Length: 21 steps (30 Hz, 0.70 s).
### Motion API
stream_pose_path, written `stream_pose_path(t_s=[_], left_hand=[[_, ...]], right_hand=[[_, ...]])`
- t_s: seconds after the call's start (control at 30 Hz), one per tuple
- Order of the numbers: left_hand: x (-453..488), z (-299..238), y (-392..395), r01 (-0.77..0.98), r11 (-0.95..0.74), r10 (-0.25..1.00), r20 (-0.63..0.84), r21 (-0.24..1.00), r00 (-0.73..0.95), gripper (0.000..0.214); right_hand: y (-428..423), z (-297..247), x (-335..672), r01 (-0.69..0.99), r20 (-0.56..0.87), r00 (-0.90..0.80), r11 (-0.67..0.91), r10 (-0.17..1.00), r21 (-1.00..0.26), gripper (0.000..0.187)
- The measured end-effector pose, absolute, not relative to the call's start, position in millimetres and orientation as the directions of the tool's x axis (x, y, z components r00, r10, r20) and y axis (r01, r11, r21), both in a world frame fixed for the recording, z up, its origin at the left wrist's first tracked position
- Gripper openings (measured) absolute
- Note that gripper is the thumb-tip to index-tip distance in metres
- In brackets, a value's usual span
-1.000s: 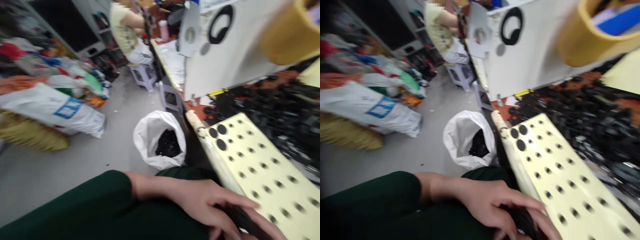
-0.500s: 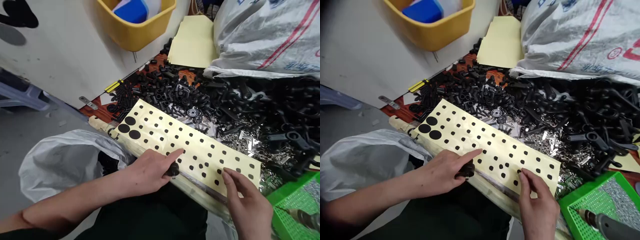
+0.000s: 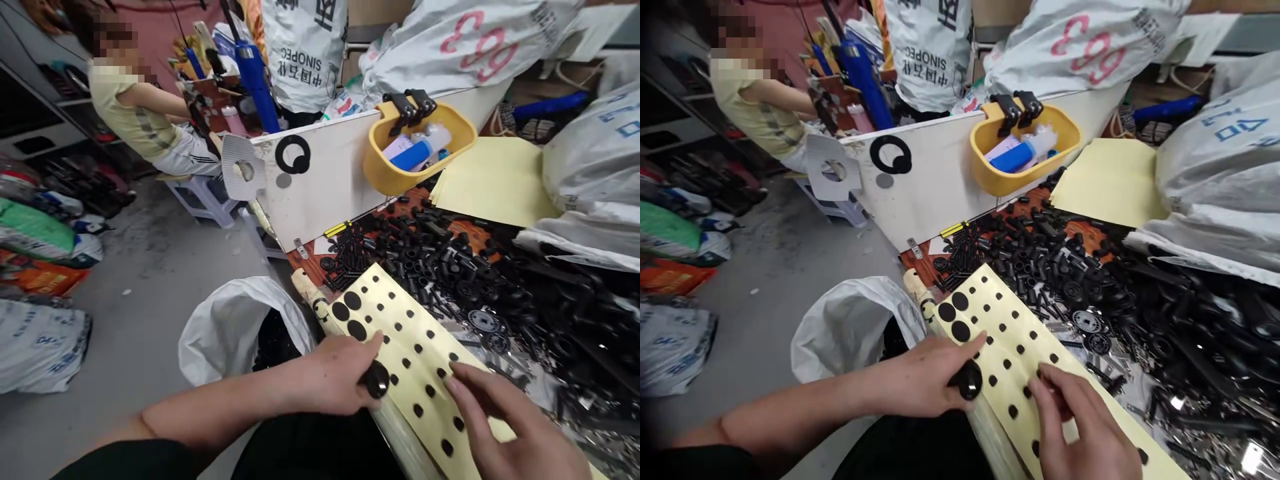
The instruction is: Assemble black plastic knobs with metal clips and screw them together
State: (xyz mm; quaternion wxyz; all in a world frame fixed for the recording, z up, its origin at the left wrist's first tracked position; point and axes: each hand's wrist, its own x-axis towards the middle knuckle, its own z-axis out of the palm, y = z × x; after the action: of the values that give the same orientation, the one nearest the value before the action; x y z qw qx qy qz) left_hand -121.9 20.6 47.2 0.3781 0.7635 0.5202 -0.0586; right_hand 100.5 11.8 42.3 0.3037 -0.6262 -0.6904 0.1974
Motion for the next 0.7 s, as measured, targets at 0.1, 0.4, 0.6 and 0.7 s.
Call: stream_pose_path(t_s=[0.1,0.4,0.6,0.7], left_hand=[[-114.0,45.1,12.3,0.786,-0.161,0.722,-0.472,0.597,0.506,0.092],[-170.7,55.3,32.4,0.823,-0.053,0.910,-0.311,0.566,0.273,0.028],[-196.7,41.8,44.4,0.859,-0.179,0.891,-0.292,0.481,0.349,0.037],[-200.3,35.2,41.4,0.838,-0.173,0.892,-0.279,0.517,0.356,0.042]], right_hand=[[37.0,40.2,74.1,0.716,0.150,-0.045,0.136,0.988,-0.684,0.030],[54.9,7.8,-5.0,0.766,0.001,-0.148,0.116,0.989,-0.632,0.026],[53.5,2.9,-32.9,0.862,0.020,-0.092,0.090,0.996,-0.500,0.024],[50.7,3.1,-38.8,0.877,0.021,-0.055,0.059,0.998,-0.477,0.022]])
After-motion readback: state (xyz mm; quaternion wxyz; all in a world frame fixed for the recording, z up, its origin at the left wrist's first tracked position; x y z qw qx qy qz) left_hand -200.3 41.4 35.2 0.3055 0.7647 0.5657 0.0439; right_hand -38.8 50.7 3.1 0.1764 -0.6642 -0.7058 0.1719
